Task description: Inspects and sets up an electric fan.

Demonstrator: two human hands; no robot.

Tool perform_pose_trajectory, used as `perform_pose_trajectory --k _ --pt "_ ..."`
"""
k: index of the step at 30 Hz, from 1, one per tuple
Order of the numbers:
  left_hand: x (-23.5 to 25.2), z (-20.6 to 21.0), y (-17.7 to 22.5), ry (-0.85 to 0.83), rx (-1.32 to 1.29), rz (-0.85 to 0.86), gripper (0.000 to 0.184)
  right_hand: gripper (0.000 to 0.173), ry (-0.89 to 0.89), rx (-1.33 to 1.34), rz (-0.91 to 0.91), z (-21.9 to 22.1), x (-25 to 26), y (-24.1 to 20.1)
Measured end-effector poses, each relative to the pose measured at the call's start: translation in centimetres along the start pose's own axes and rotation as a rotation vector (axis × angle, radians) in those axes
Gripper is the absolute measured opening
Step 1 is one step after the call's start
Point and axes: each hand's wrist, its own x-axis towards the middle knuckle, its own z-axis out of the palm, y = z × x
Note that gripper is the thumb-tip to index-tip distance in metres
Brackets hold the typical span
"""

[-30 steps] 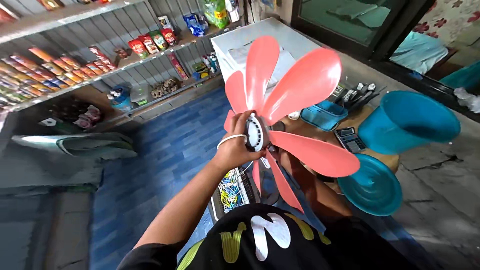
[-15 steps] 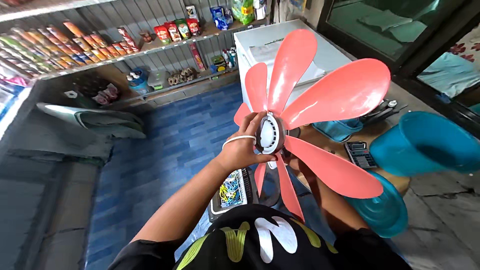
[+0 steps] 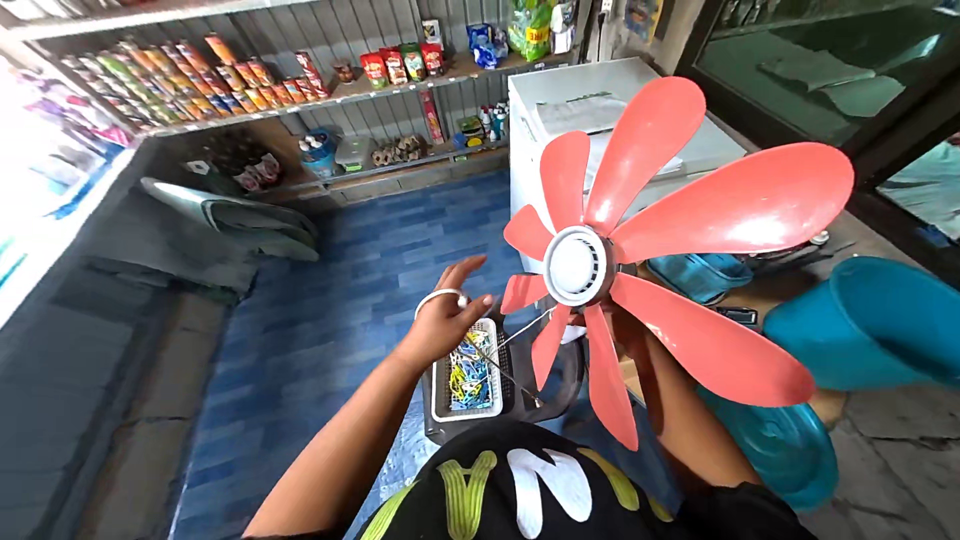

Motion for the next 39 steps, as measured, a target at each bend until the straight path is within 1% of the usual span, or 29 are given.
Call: perform_pose_trajectory --k 1,2,3,4,5,6,7,8,9,10,11,12,13,15,16,17,19,20,21,22,24,26,28,29,32,34,35,37,39 --pt "-1.3 -0.5 -0.8 0.004 -0.075 -0.051 0.045 0.032 0.122 0.068 -0.008 0.4 -0.4 0.9" --pt "-2.8 -0.9 -1.8 -0.008 -0.158 -0.1 0.04 0.028 0.254 0.106 -0.063 0.7 -0.5 2.4" --pt "-4.4 -1.3 -3.0 -0.04 -0.228 -0.157 0.039 0.028 0.348 0.088 -0.148 0.8 -0.5 4.6" --pt "-6.0 -1.6 -4.2 -0.096 -0.27 -0.229 0.039 0.034 0.444 0.072 -0.262 0.8 -0.3 7.4" --pt "-7.6 -1.9 -5.4 -0.181 -0.274 -0.321 0.038 0.036 0.535 0.047 -0.336 1.2 -0.4 9.8" --pt "-9.1 -2.0 -6.6 -0.276 -0.26 -0.429 0.037 0.036 0.611 0.031 -0.329 2.0 -1.4 11.1" --pt "-10.5 -1.7 -7.7 -0.355 -0.256 -0.534 0.037 0.035 0.683 0.027 -0.281 3.0 -2.5 12.0" --pt "-11.7 -1.2 -8.8 -0.407 -0.29 -0.628 0.038 0.034 0.671 0.028 -0.166 3.9 -4.1 12.3" --pt "-12.7 -0.4 -9.8 -0.411 -0.369 -0.704 0.038 0.036 0.599 0.005 -0.064 5.1 -5.3 13.0" --pt "-13.6 0.6 -10.4 -0.373 -0.483 -0.752 0.039 0.037 0.541 -0.004 -0.079 7.0 -6.1 14.8" --pt "-14.3 1.7 -10.8 -0.312 -0.63 -0.77 0.04 0.037 0.535 -0.009 -0.206 9.8 -5.9 17.9" --pt "-14.9 2.7 -11.0 -0.259 -0.793 -0.77 0.042 0.039 0.419 0.011 -0.277 12.2 -6.3 19.6" --pt "-15.2 3.6 -10.9 -0.245 -0.949 -0.752 0.044 0.046 0.248 0.032 -0.32 14.3 -6.8 20.3" --pt "-15.5 4.9 -10.2 -0.303 -1.195 -0.683 0.046 0.061 -0.08 0.112 -0.39 18.0 -7.2 20.5" --pt "-15.5 5.3 -9.4 -0.328 -1.271 -0.657 0.047 0.059 -0.212 0.147 -0.436 19.5 -7.3 20.6" --pt "-15.6 5.6 -8.5 -0.35 -1.323 -0.631 0.048 0.051 -0.323 0.159 -0.466 20.3 -7.4 20.7" --pt "-15.7 5.8 -6.7 -0.409 -1.376 -0.564 0.045 0.028 -0.409 0.058 -0.489 20.1 -8.2 22.0" --pt "-15.9 5.6 -6.0 -0.441 -1.401 -0.527 0.043 0.023 -0.405 -0.018 -0.443 19.5 -9.0 22.7" --pt "-16.1 5.5 -5.4 -0.478 -1.437 -0.488 0.04 0.024 -0.373 -0.085 -0.347 18.9 -10.0 23.6" --pt "-16.3 5.4 -5.1 -0.513 -1.467 -0.452 0.038 0.026 -0.291 -0.134 -0.247 18.3 -11.0 25.1" --pt "-16.9 5.7 -4.9 -0.568 -1.496 -0.422 0.036 0.03 -0.067 -0.234 0.01 17.2 -13.6 28.8" --pt "-17.3 6.7 -5.0 -0.618 -1.51 -0.443 0.035 0.031 0.137 -0.299 0.263 15.5 -16.5 32.0" --pt "-17.7 8.4 -4.7 -0.688 -1.497 -0.468 0.035 0.038 0.179 -0.338 0.498 13.4 -20.0 35.3" --pt "-17.7 9.4 -4.4 -0.747 -1.47 -0.47 0.035 0.04 0.179 -0.304 0.573 12.4 -21.6 37.5" --pt "-17.3 13.3 -2.6 -0.936 -1.315 -0.448 0.04 0.041 0.262 -0.009 0.704 10.6 -26.0 44.2" --pt "-16.3 16.4 -1.3 -0.988 -1.277 -0.439 0.041 0.043 0.406 0.121 0.765 9.0 -27.3 47.3" --pt "-15.8 18.2 -0.8 -0.983 -1.283 -0.447 0.04 0.042 0.531 0.228 0.749 7.8 -27.6 48.4" --pt "-14.9 22.1 0.2 -0.941 -1.292 -0.472 0.038 0.038 0.848 0.501 0.609 4.1 -28.6 48.8" --pt "-14.0 26.5 1.2 -0.904 -1.266 -0.478 0.04 0.034 1.081 0.677 0.367 -1.7 -29.7 47.9"
